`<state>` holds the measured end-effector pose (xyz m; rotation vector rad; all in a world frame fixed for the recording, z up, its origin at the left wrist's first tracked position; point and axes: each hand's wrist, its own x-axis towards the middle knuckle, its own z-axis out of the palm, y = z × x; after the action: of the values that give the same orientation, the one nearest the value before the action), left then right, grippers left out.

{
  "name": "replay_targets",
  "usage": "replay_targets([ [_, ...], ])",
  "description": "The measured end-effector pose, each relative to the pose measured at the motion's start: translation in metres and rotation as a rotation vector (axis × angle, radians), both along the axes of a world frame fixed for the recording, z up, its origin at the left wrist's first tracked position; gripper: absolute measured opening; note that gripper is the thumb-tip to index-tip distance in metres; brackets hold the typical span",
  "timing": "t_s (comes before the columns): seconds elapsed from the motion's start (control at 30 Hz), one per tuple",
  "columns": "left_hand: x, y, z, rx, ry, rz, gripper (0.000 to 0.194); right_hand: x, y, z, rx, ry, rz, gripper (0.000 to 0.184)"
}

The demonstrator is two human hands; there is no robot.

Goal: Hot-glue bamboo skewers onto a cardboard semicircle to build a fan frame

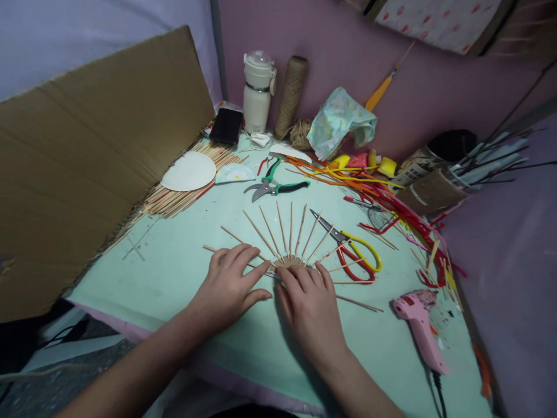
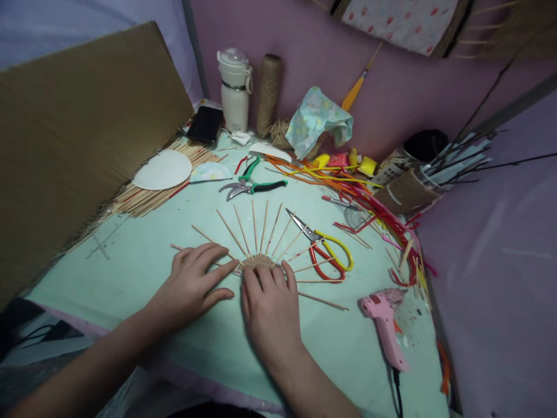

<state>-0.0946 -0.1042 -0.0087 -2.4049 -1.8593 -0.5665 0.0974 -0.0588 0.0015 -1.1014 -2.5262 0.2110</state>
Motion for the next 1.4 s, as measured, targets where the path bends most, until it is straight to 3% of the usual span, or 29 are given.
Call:
replay_targets([
  [1.4,0.0024,0.0012,0.0047,0.001,0.021,-0.012,0.04,-0.0013,0.0002,0.0005,0.019,-0.048,-0.002,0.023],
])
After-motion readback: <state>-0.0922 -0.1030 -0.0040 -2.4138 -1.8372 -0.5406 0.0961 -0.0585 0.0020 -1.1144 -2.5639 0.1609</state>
